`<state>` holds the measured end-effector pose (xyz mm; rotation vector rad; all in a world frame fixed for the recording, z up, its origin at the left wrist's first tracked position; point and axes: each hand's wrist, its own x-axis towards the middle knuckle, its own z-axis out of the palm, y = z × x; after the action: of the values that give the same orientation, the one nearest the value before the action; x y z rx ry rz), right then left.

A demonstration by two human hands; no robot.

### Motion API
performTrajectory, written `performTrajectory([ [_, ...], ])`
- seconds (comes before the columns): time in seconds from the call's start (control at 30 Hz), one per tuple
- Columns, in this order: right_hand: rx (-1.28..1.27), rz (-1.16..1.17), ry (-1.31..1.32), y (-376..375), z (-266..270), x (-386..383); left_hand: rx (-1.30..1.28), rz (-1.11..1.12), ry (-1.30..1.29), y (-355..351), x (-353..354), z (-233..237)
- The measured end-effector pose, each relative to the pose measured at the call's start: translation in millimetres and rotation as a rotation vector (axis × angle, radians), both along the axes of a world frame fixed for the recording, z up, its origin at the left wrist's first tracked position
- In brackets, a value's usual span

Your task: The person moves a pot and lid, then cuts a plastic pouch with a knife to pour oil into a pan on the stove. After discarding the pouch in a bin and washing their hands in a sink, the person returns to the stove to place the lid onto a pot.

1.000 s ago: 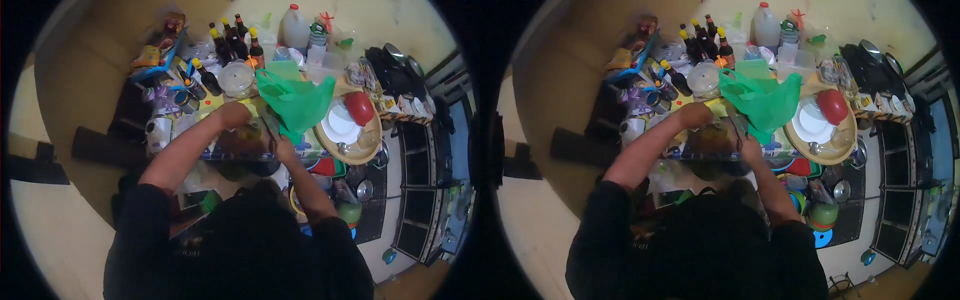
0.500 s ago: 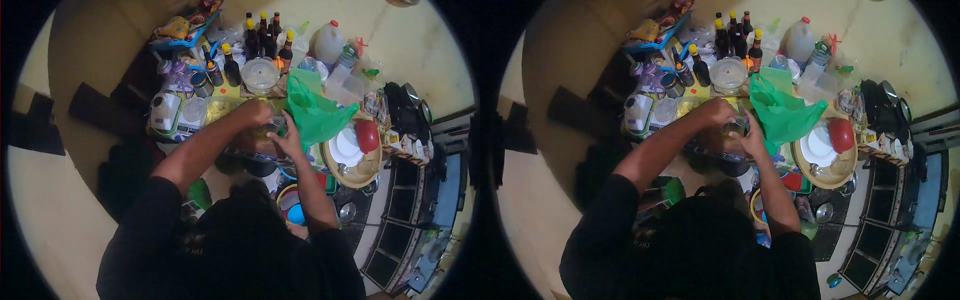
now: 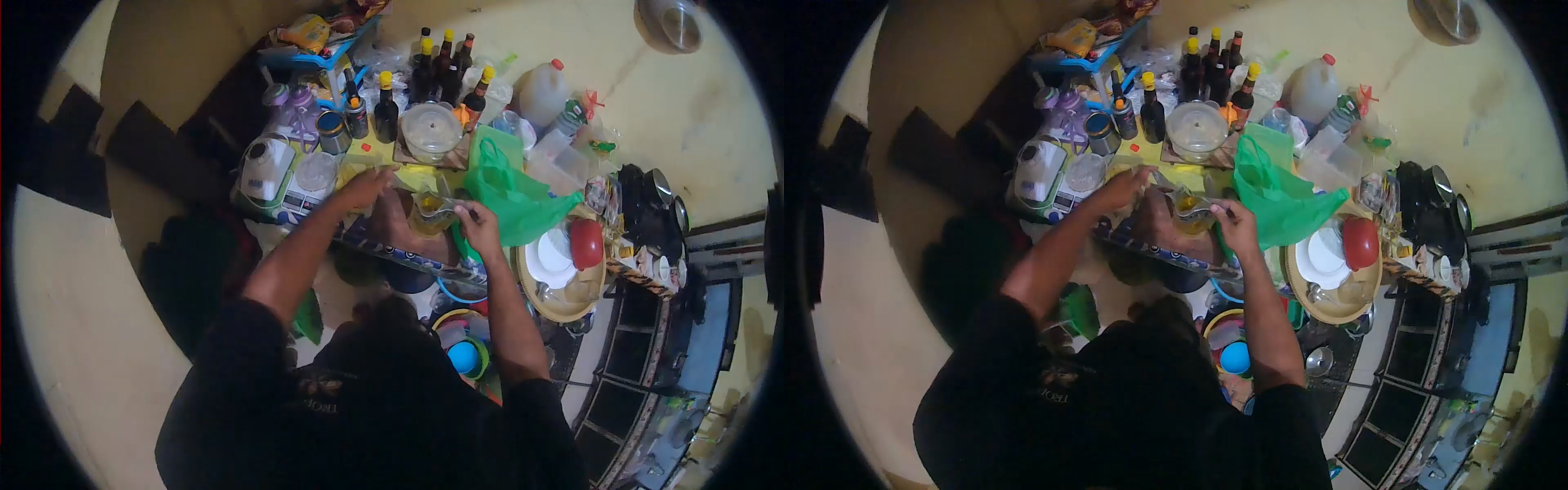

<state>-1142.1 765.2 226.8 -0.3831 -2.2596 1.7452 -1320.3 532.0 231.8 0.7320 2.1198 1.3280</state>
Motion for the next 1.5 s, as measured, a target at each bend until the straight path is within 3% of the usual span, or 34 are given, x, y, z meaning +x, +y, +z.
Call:
performTrajectory([
  [0.07, -0.021, 0.003, 0.023, -1, -1, 0, -0.143, 0.027, -0.047, -7, 0, -48],
  [0.2, 0.053, -0.028, 0.019, -1, -3, -2, -0.157, 0.085, 0.022, 2, 11, -85],
  [0.27, 0.073, -0.039, 0.015, -1, -6, -2, -0.125, 0.244, -0.363, 12, 15, -94],
  [0.4, 0.071, -0.078, 0.016, -3, -9, -2, -0.020, 0.208, -0.169, 17, 31, -42],
  [0.47, 0.090, -0.097, 0.029, -2, -9, -2, 0.229, 0.094, -0.065, 19, 43, -36],
  [0.6, -0.011, -0.083, 0.041, -1, -16, -3, 0.292, 0.015, -0.155, 20, 61, -24],
  [0.67, 0.003, -0.074, 0.046, 0, -15, -6, 0.123, 0.023, 0.135, 24, 58, -26],
  [0.7, 0.026, -0.077, 0.010, 1, -13, -6, 0.124, 0.026, 0.142, 26, 57, -29],
  [0.77, 0.048, -0.077, -0.022, 1, -11, -5, 0.221, 0.142, 0.472, 30, 55, -39],
  [0.87, 0.001, -0.055, -0.012, -1, -4, -2, 0.214, 0.150, 0.418, 35, 56, -44],
  [0.93, 0.165, -0.084, 0.118, -5, 4, 4, 0.164, 0.153, 0.356, 34, 63, -33],
  [1.0, 0.144, -0.086, 0.109, -2, 0, 12, 0.114, 0.156, 0.291, 34, 77, -19],
  [1.13, -0.002, -0.080, 0.193, -8, 13, 48, 0.229, 0.224, 0.354, 33, 115, 12],
  [1.2, 0.060, -0.094, 0.193, -14, 30, 78, 0.296, 0.208, 0.337, 25, 136, 16],
  [1.3, 0.163, -0.148, 0.210, -30, 65, 130, 0.272, 0.091, 0.258, 18, 159, 31],
  [1.4, 0.201, -0.218, 0.217, -54, 77, 195, 0.385, -0.079, 0.446, 8, 201, 56],
  [1.5, 0.263, -0.392, 0.183, -90, 99, 262, 0.366, -0.249, 0.324, 8, 248, 74],
])
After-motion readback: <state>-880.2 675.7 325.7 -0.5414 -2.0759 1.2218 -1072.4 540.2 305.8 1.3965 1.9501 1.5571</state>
